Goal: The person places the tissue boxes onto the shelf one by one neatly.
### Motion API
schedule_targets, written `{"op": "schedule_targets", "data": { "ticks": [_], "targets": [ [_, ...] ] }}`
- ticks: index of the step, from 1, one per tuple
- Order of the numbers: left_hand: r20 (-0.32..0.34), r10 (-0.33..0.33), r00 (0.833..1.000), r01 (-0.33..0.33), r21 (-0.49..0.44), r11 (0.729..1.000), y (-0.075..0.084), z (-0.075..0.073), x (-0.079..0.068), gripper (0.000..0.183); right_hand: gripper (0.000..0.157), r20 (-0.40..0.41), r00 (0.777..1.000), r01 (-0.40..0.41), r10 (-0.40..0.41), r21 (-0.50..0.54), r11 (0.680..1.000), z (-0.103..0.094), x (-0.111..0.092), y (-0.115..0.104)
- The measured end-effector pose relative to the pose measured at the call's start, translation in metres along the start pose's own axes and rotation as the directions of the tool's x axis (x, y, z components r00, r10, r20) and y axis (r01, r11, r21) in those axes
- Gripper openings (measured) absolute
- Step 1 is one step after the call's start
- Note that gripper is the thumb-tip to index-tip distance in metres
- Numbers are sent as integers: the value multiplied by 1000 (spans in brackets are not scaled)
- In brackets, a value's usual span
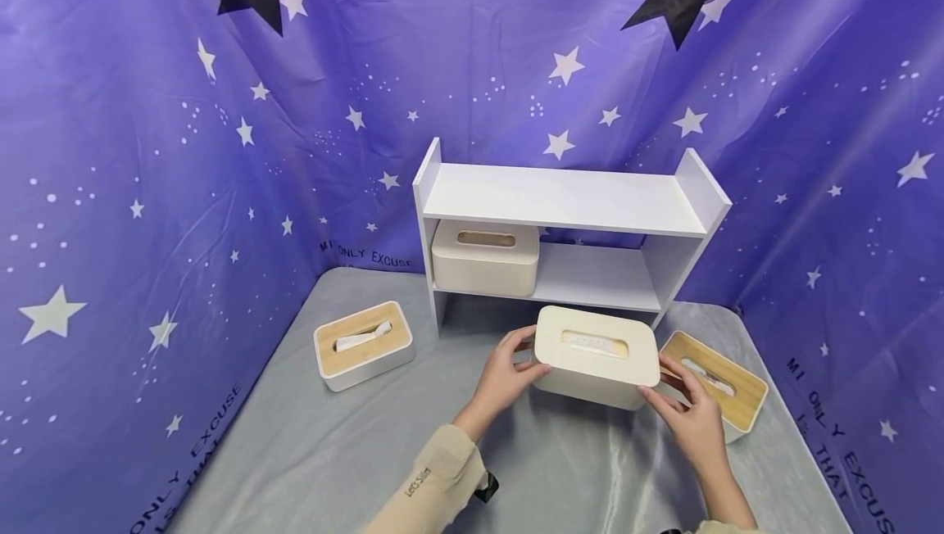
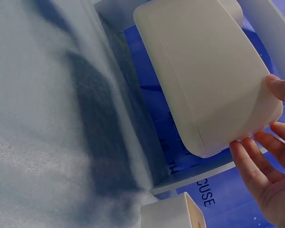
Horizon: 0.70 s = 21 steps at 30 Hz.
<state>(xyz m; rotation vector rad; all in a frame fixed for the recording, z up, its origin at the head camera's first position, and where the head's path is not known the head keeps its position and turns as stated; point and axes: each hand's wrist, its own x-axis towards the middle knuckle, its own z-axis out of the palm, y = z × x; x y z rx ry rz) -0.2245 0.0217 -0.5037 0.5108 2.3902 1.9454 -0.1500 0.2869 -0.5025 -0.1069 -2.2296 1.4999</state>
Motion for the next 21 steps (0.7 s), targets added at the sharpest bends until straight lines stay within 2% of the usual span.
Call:
{"op": "schedule_targets", "data": {
  "ticks": [21],
  "targets": [
    [-20, 42, 999, -43, -17, 999, 13, -4, -2, 63, 58, -18, 999, 35, -36, -18, 999, -2, 3, -13]
  ]
}}
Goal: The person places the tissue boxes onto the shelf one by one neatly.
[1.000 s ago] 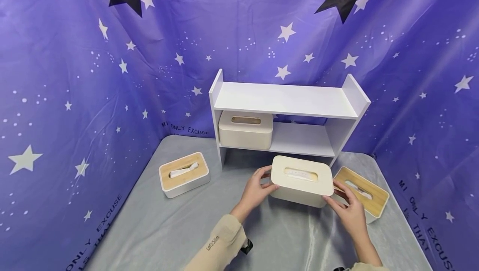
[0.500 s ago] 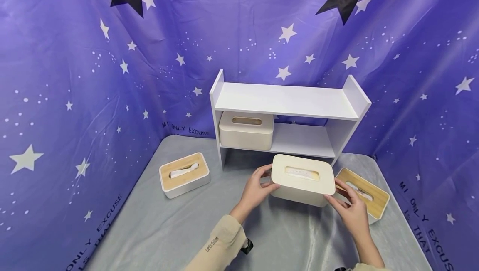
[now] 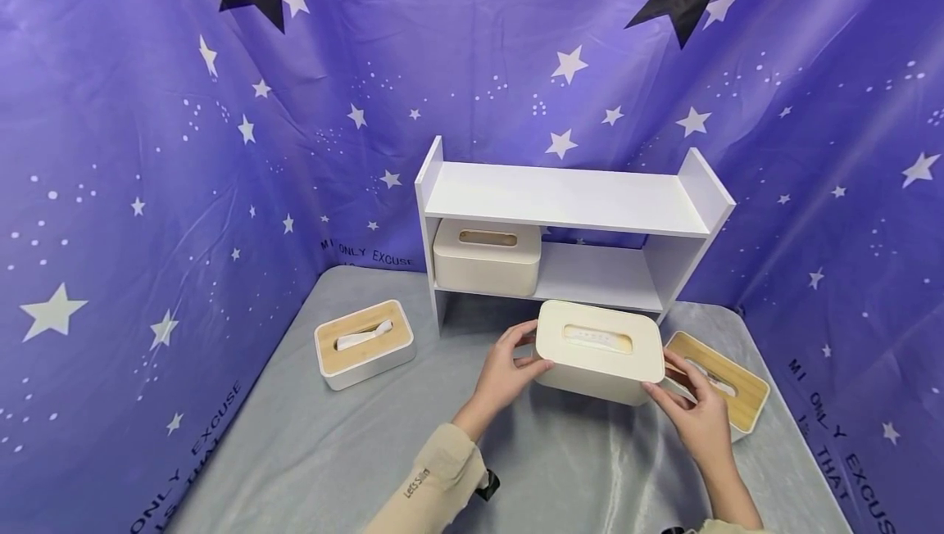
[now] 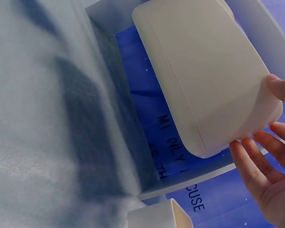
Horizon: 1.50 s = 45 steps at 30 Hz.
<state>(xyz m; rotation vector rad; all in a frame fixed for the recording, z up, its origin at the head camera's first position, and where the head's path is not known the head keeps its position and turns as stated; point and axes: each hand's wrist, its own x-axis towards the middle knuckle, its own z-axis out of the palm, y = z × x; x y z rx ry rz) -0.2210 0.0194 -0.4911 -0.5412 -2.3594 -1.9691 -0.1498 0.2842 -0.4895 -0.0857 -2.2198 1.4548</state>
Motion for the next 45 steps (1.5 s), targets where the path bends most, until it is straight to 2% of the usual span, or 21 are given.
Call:
{"op": "schedule_targets", "data": {
  "ticks": [16, 23, 27, 31, 38, 45],
  "targets": [
    [-6, 20, 1000, -20, 14, 1000, 6, -2, -1, 63, 60, -9, 1000, -5, 5, -8, 1000, -2, 3, -7],
    [-6, 39, 999, -39, 20, 999, 6, -3, 0, 64, 57, -6, 1000, -12, 13, 23, 1000, -2, -1, -32],
    [-10, 49, 999, -48, 22, 999, 7, -3, 0, 64, 58, -6, 1000, 11, -11, 43, 999, -3, -2, -40],
    [-15, 51, 999, -51, 20, 999, 10, -4, 2, 65, 59, -15, 1000, 14, -13, 48, 999, -4, 0, -42],
    [-24, 100, 995, -100, 11, 995, 16, -4, 8, 64, 59, -26, 999, 34, -32, 71, 997, -5, 6, -41],
    [-18, 91, 996, -91, -5, 996, 19, -4, 11, 63, 59, -29, 998, 63, -61, 79, 995, -7, 9, -42]
  ]
}}
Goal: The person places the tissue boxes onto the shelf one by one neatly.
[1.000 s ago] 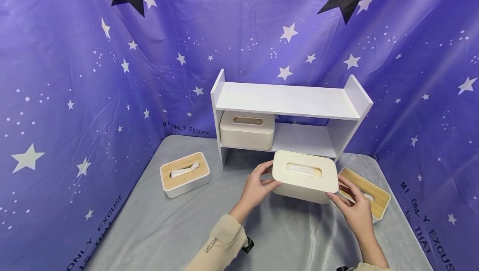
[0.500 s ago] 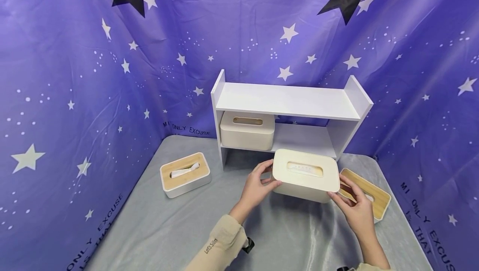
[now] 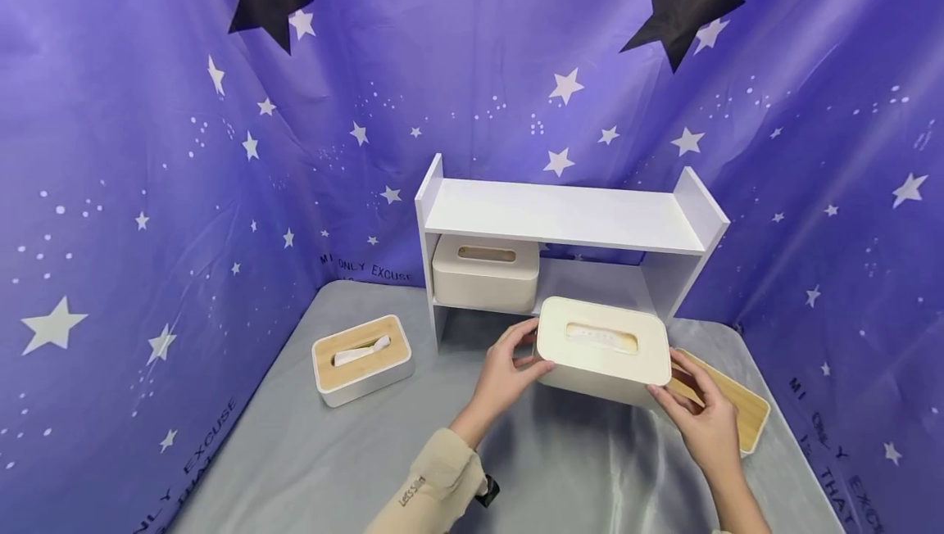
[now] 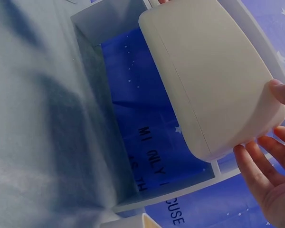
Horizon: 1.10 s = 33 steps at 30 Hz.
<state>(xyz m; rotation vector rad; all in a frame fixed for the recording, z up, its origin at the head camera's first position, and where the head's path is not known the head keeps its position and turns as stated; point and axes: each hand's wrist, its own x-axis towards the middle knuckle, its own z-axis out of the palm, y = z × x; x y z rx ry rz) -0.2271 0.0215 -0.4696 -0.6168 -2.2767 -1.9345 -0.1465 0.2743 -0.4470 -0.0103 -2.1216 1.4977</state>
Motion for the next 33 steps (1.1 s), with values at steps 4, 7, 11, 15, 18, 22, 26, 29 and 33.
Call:
{"op": "schedule_targets", "data": {
  "ticks": [4, 7, 11, 15, 18, 22, 26, 29, 33],
  "targets": [
    [-17, 33, 999, -33, -12, 999, 4, -2, 7, 63, 58, 1, 1000, 7, -7, -42, 999, 2, 6, -12],
    [-18, 34, 999, -34, -5, 999, 7, -3, 11, 63, 57, -9, 1000, 3, -3, -73, 997, 3, 9, -18],
    [-22, 26, 999, -26, -5, 1000, 9, -3, 12, 63, 58, -25, 1000, -14, 13, -72, 997, 1, 11, -17],
    [-33, 46, 998, -47, -16, 999, 13, -2, 16, 63, 60, -40, 999, -21, 19, -48, 999, -1, 17, -2],
    [-35, 52, 998, -52, -11, 999, 15, -2, 22, 63, 60, -47, 999, -19, 18, -18, 1000, -1, 21, 6],
    [-27, 49, 998, -49, 10, 999, 17, -3, 27, 63, 60, -49, 999, -22, 23, 10, 1000, 1, 27, 10],
    [-29, 63, 998, -62, 36, 997, 14, -4, 27, 63, 60, -32, 999, -37, 37, 14, 999, 3, 29, 18],
    [-34, 63, 997, -62, 46, 997, 13, -4, 27, 63, 59, -28, 998, -48, 48, 8, 999, 3, 30, 18],
    [-43, 32, 999, -31, 37, 999, 15, -3, 30, 63, 56, -35, 999, -37, 37, -2, 999, 3, 31, 5]
  ]
}}
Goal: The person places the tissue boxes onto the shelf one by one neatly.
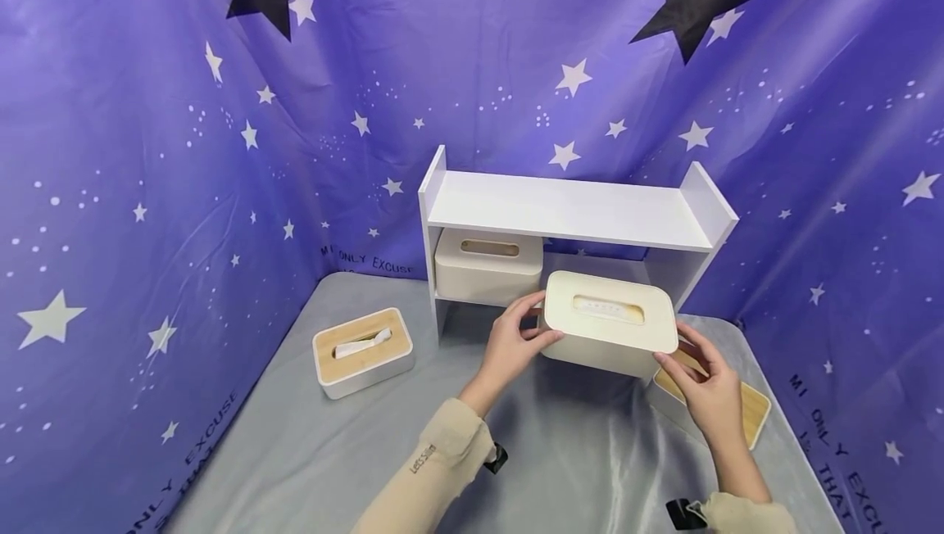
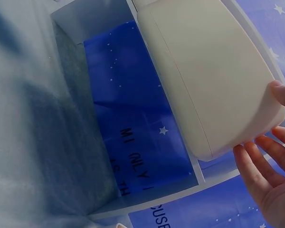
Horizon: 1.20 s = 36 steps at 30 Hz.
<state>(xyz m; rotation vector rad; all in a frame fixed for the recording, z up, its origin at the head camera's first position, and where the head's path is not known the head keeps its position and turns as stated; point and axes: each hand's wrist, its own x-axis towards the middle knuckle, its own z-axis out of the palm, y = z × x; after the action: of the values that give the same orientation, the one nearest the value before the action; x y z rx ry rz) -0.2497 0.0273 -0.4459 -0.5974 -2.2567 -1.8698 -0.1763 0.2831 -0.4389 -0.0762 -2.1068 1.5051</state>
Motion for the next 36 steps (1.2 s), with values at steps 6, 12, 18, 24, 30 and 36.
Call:
{"op": "schedule_targets", "data": {
  "ticks": [6, 12, 18, 24, 30, 36],
  "targets": [
    [-5, -23, 1000, 23, 9, 1000, 2, 0, 3, 62, 52, -5, 999, 40, -40, 0, 999, 2, 0, -14],
    [-3, -19, 1000, 19, 30, 999, 3, 1, 4, 62, 52, -6, 999, 37, -37, 26, 999, 3, 2, -13],
    [-6, -21, 1000, 21, 18, 1000, -1, 2, 6, 62, 52, -5, 1000, 30, -30, 31, 999, 6, 4, -11],
    [-10, -28, 1000, 28, 9, 1000, -3, 4, 11, 62, 52, -27, 1000, -13, 14, 50, 999, 9, 9, -2],
    [-11, -29, 1000, 29, -15, 999, -4, 5, 14, 61, 53, -38, 999, -28, 30, 39, 999, 10, 16, 12],
    [-16, -23, 1000, 22, -51, 998, -6, 3, 14, 56, 50, -44, 999, -14, 16, 37, 999, 11, 12, -7]
  ]
}}
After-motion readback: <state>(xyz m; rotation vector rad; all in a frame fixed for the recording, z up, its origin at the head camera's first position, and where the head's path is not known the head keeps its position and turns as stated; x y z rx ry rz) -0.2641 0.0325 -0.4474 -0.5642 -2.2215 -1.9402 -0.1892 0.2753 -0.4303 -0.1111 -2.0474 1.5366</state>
